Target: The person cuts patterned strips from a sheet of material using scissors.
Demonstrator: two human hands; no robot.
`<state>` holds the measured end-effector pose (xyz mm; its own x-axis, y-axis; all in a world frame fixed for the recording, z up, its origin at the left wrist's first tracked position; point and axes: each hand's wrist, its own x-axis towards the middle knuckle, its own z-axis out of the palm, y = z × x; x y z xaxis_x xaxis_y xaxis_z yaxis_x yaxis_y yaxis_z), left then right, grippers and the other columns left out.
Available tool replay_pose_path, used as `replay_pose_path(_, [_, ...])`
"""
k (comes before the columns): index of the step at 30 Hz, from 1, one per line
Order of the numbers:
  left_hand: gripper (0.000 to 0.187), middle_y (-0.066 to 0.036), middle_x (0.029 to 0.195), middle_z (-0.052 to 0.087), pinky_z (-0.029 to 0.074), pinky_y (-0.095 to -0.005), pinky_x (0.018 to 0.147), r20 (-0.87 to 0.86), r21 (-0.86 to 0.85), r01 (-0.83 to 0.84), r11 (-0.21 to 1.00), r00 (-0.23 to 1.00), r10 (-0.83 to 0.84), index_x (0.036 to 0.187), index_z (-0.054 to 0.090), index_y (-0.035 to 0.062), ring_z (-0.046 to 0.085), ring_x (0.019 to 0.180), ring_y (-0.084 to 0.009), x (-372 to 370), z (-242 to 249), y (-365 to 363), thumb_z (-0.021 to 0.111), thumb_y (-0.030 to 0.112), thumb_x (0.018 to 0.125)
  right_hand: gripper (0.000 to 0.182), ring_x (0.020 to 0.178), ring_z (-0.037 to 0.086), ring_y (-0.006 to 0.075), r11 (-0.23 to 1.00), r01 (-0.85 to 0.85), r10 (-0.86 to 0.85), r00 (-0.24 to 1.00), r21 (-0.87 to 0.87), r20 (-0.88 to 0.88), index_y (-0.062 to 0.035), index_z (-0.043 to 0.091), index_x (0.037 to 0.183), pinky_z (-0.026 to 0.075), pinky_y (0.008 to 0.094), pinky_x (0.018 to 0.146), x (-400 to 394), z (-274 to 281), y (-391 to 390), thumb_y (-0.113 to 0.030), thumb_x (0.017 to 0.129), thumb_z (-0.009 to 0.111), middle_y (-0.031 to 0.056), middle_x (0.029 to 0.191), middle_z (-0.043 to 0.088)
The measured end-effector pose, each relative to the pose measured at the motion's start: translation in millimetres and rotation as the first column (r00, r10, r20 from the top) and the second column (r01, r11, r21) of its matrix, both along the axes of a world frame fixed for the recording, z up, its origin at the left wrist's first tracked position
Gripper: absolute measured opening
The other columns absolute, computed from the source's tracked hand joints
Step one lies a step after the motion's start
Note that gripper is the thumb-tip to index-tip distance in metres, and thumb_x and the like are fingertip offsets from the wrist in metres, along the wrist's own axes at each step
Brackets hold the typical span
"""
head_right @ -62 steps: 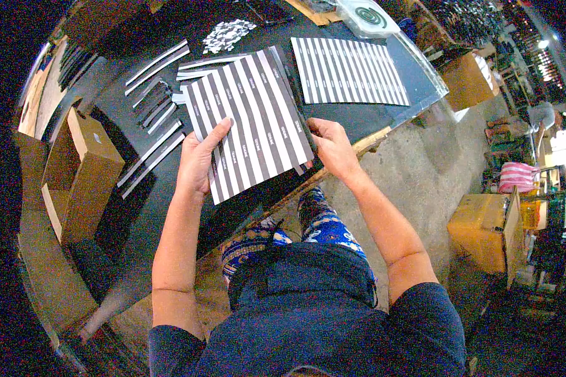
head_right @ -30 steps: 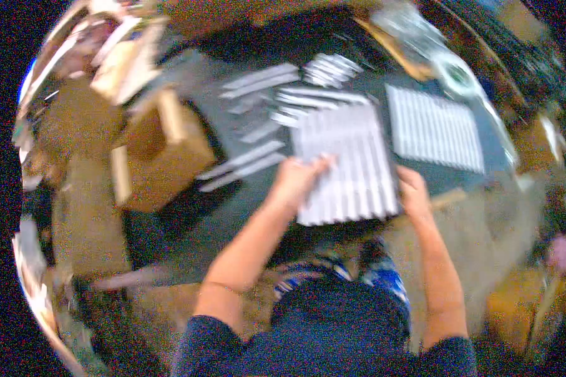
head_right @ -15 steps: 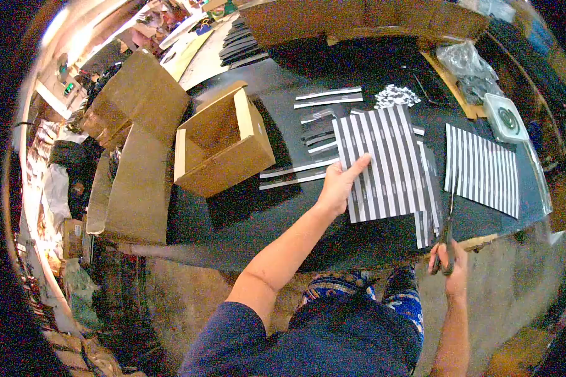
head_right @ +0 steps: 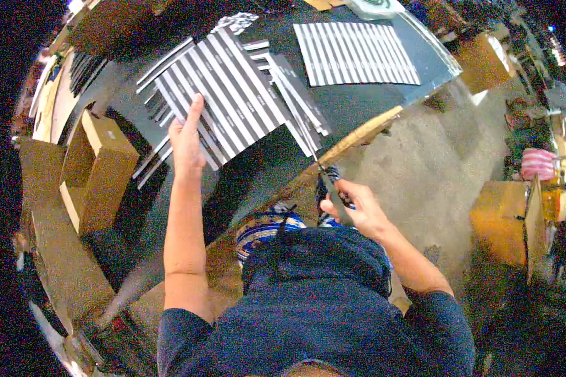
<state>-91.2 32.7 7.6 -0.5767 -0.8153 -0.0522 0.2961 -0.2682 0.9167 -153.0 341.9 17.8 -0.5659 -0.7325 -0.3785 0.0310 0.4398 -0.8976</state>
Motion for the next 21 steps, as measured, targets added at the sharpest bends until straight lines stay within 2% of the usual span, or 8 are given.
replay_pose_path(2, [0.025,-0.008,0.097,0.063,0.047,-0.0245,0.076,0.020,0.008,0.023,1.000,1.000,-0.024,0.097,0.060,-0.0017,0.059,0.085,-0.0127,1.2,-0.6,-0.5,0.065,0.018,0.082,0.037,0.060,0.047,0.0073,0.999,-0.024,0.024,1.000,0.030,0.003,-0.0048,0.052,0.075,0.038,0.0254,0.053,0.2,-4.9,-5.0,-0.040,0.077,0.064,-0.0001,0.062,0.047])
replay_pose_path(4, [0.026,-0.008,0.097,0.062,0.046,-0.0242,0.077,0.020,-0.012,0.030,0.999,0.999,-0.030,0.099,0.059,-0.0014,0.059,0.086,-0.0122,1.1,1.6,3.3,0.064,0.018,0.082,0.038,0.058,0.047,0.0073,1.000,-0.004,0.005,0.994,-0.013,0.109,-0.0056,0.051,0.073,0.037,0.0248,0.051,0.5,-6.7,-10.4,-0.040,0.077,0.065,-0.0009,0.060,0.046])
replay_pose_path(6, [0.030,-0.007,0.097,0.063,0.047,-0.0264,0.077,0.040,-0.031,0.032,0.999,0.999,-0.031,0.100,0.059,-0.0003,0.060,0.085,-0.0139,1.0,1.9,7.3,0.066,0.022,0.081,0.038,0.055,0.047,0.0075,1.000,-0.026,0.026,0.999,-0.001,0.036,-0.0062,0.050,0.072,0.037,0.0242,0.050,-2.5,-15.4,-13.6,-0.041,0.077,0.065,-0.0013,0.060,0.045])
replay_pose_path(7, [0.025,-0.006,0.099,0.062,0.045,-0.0246,0.078,0.028,-0.022,0.042,0.999,0.999,-0.041,0.102,0.058,-0.0003,0.058,0.086,-0.0111,0.2,3.2,9.2,0.062,0.016,0.084,0.039,0.055,0.045,0.0071,0.999,-0.013,0.016,0.996,-0.034,0.087,-0.0061,0.049,0.070,0.035,0.0241,0.049,-1.9,-11.7,-19.0,-0.042,0.077,0.065,-0.0017,0.060,0.044])
replay_pose_path(9, [0.024,-0.006,0.099,0.062,0.044,-0.0249,0.079,0.033,-0.012,0.047,0.999,0.998,-0.046,0.102,0.058,-0.0003,0.057,0.087,-0.0110,-0.1,2.4,11.2,0.062,0.015,0.084,0.040,0.053,0.041,0.0062,0.994,0.031,-0.014,0.988,-0.104,0.155,-0.0059,0.048,0.068,0.031,0.0246,0.046,0.1,-8.7,-28.0,-0.041,0.078,0.063,-0.0030,0.059,0.043])
replay_pose_path(13, [0.023,-0.006,0.099,0.061,0.043,-0.0251,0.080,0.037,-0.025,0.053,0.998,0.998,-0.052,0.102,0.058,0.0000,0.057,0.089,-0.0111,-0.1,-0.7,10.2,0.062,0.014,0.084,0.039,0.052,0.042,0.0063,0.997,-0.038,0.039,0.999,-0.062,0.015,-0.0056,0.048,0.067,0.032,0.0249,0.046,-10.0,-20.0,-31.3,-0.039,0.079,0.064,-0.0034,0.056,0.042])
replay_pose_path(16, [0.023,-0.006,0.100,0.061,0.043,-0.0253,0.081,0.026,-0.023,0.064,0.998,0.998,-0.063,0.103,0.058,0.0002,0.056,0.090,-0.0111,0.5,1.0,10.9,0.062,0.014,0.084,0.040,0.052,0.042,0.0061,0.993,-0.006,0.016,0.996,-0.119,0.084,-0.0058,0.048,0.066,0.032,0.0248,0.045,-8.6,-12.8,-35.1,-0.040,0.078,0.065,-0.0032,0.056,0.043])
replay_pose_path(21, [0.027,-0.007,0.099,0.062,0.045,-0.0260,0.079,0.039,-0.042,0.055,0.998,0.998,-0.053,0.102,0.059,0.0004,0.058,0.087,-0.0124,0.6,3.1,13.6,0.064,0.019,0.083,0.038,0.053,0.044,0.0060,0.994,-0.034,0.041,0.997,-0.105,0.063,-0.0065,0.048,0.067,0.033,0.0242,0.046,-12.1,-10.4,-36.3,-0.039,0.079,0.064,-0.0025,0.057,0.045])
